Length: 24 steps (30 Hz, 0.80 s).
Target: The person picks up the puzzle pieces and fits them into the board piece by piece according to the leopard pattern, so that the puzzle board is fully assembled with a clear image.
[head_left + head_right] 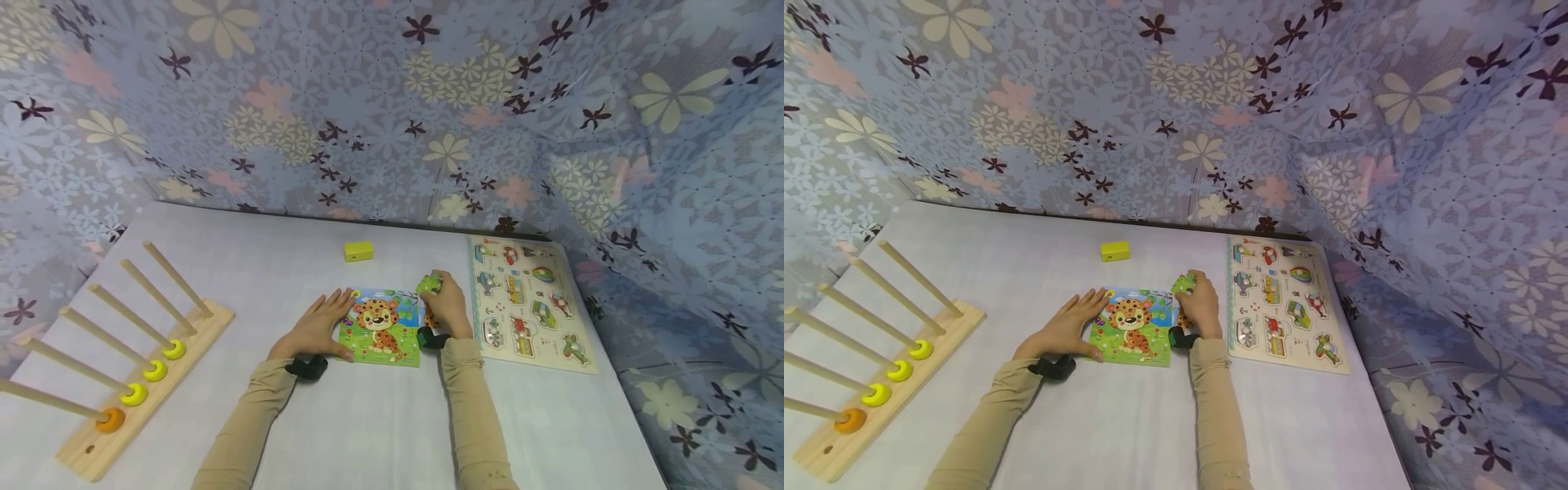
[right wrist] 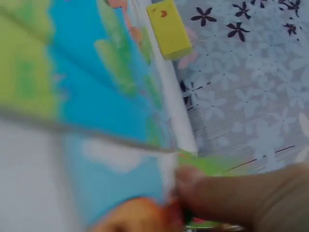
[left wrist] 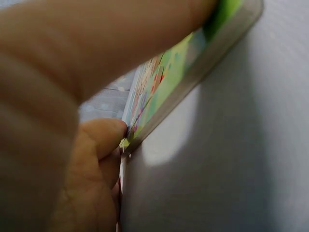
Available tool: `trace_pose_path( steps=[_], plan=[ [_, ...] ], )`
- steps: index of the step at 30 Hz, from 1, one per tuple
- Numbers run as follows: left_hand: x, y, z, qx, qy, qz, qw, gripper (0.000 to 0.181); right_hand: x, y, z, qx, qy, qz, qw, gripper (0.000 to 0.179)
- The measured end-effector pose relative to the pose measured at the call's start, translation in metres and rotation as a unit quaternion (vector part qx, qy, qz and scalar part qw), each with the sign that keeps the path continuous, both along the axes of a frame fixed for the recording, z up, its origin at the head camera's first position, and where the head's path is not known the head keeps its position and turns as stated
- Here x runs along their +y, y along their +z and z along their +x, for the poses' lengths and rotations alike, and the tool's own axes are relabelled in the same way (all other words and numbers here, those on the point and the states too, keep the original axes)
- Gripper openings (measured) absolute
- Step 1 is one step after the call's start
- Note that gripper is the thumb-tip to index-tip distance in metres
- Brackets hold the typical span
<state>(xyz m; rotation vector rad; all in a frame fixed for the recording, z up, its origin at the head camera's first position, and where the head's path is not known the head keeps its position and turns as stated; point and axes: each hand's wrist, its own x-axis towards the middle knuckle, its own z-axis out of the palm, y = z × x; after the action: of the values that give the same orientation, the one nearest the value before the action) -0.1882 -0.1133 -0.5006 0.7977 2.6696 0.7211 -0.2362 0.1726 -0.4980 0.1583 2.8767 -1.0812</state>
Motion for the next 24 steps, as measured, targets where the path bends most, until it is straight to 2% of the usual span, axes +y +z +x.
trace_pose_path(
  steps=[4, 7, 9, 12, 15, 17, 19, 22, 24],
  plan=[
    [-0.001, -0.001, 0.0, 0.008, 0.001, -0.001, 1.0, 0.119, 0.002, -0.004, 0.004, 0.022, 0.003, -0.003, 0.9997, 0.045],
    [0.0, 0.0, 0.001, 0.009, -0.001, -0.001, 1.0, 0.119, 0.005, -0.009, 0.008, 0.037, -0.016, -0.054, 0.9977, 0.034],
    [-0.001, 0.001, 0.001, 0.006, -0.003, -0.003, 1.0, 0.119, 0.006, -0.011, 0.009, 0.032, -0.035, -0.122, 0.9915, 0.031],
    [0.0, 0.002, 0.002, -0.002, -0.001, -0.005, 1.0, 0.118, 0.01, -0.013, 0.013, 0.024, -0.058, -0.208, 0.976, 0.028],
    [0.0, 0.002, 0.002, 0.0, 0.001, -0.002, 1.0, 0.118, 0.01, -0.011, 0.018, 0.031, -0.055, -0.26, 0.9636, 0.026],
    [0.001, 0.003, 0.002, 0.0, 0.001, 0.002, 1.0, 0.117, 0.006, -0.007, 0.021, 0.042, -0.04, -0.278, 0.9589, 0.032],
    [0.001, 0.003, 0.002, -0.003, 0.001, 0.004, 1.0, 0.117, -0.002, -0.001, 0.026, 0.046, -0.006, -0.289, 0.9561, 0.043],
    [0.001, 0.004, 0.002, -0.004, -0.002, 0.005, 1.0, 0.117, -0.021, 0.007, 0.032, 0.047, 0.066, -0.286, 0.9549, 0.042],
    [0.001, 0.004, 0.002, 0.0, -0.004, 0.003, 1.0, 0.117, -0.036, 0.01, 0.037, 0.04, 0.126, -0.259, 0.9567, 0.037]
  ],
)
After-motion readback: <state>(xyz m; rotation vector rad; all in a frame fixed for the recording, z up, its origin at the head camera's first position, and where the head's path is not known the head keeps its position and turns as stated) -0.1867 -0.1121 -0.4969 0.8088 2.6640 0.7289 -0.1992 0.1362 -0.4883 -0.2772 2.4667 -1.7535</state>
